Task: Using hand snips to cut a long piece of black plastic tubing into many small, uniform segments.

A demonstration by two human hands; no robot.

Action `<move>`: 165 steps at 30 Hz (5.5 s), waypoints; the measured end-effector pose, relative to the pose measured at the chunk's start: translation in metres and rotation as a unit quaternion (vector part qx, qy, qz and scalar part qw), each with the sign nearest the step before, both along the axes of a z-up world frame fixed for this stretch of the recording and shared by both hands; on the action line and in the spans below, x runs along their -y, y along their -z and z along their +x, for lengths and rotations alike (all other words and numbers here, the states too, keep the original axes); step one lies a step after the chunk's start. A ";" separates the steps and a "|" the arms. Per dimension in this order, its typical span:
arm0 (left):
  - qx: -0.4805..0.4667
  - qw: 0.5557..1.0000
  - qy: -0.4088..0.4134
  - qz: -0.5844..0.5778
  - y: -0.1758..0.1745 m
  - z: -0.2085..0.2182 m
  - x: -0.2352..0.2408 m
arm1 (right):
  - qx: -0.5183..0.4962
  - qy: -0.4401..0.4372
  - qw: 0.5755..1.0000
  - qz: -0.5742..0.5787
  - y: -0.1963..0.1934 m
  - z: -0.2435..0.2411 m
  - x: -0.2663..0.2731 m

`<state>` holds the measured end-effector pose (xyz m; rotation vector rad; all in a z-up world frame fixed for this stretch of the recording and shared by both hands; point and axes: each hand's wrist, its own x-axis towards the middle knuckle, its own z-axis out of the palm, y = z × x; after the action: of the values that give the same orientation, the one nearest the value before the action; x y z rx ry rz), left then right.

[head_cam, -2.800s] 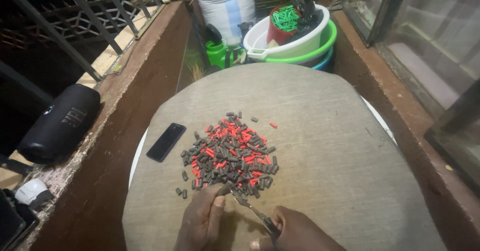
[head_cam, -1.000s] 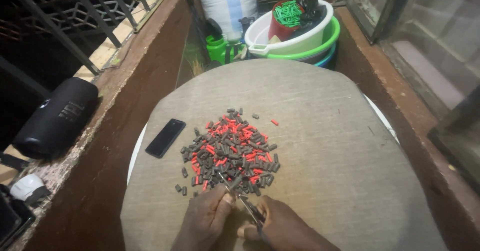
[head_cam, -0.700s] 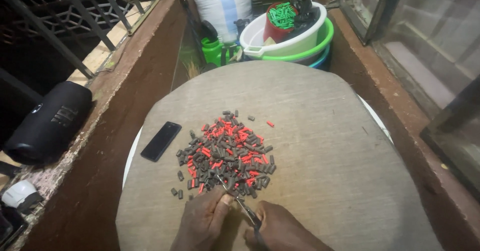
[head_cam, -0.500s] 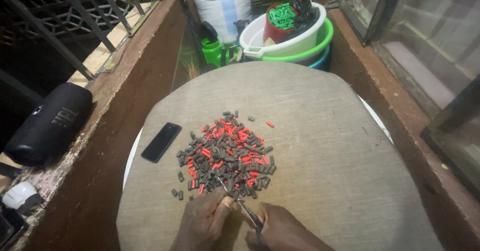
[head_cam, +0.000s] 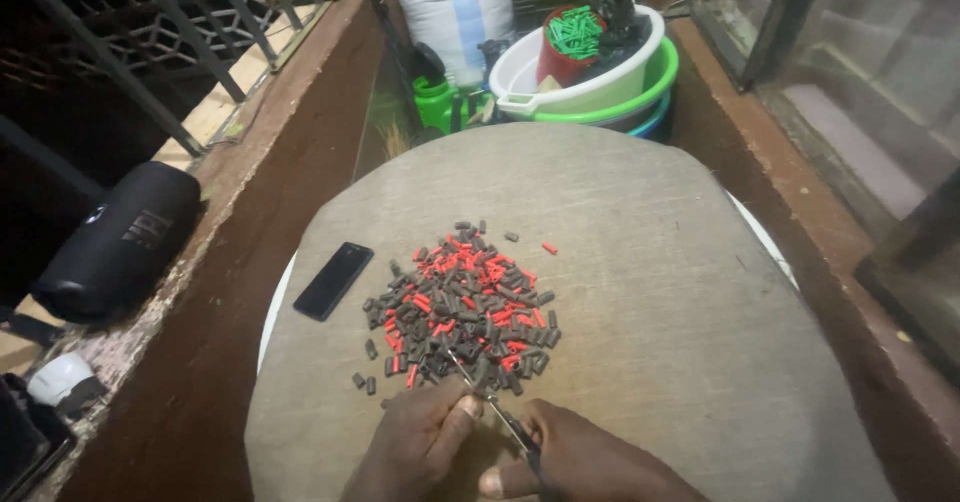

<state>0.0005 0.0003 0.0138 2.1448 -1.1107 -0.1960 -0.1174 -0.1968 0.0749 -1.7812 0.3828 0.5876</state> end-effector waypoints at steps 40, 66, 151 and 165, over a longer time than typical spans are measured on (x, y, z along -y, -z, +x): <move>-0.259 0.931 -0.248 -0.069 -0.054 -0.045 0.016 | 0.013 0.103 0.978 0.183 0.062 -0.027 0.024; 0.100 0.916 -0.363 0.135 -0.008 -0.043 -0.071 | 0.041 0.299 0.932 0.199 0.130 -0.039 0.027; -0.009 0.999 -0.026 0.028 -0.027 -0.007 -0.005 | -0.007 0.034 0.999 -0.004 0.059 -0.007 -0.005; -0.081 0.994 -0.053 0.049 -0.020 -0.002 0.000 | 0.043 -0.038 0.997 0.056 0.047 0.001 0.003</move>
<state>-0.0020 0.0005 0.0342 2.2234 -0.9076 -0.3751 -0.1166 -0.1999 0.0280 -1.7136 0.2194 0.5718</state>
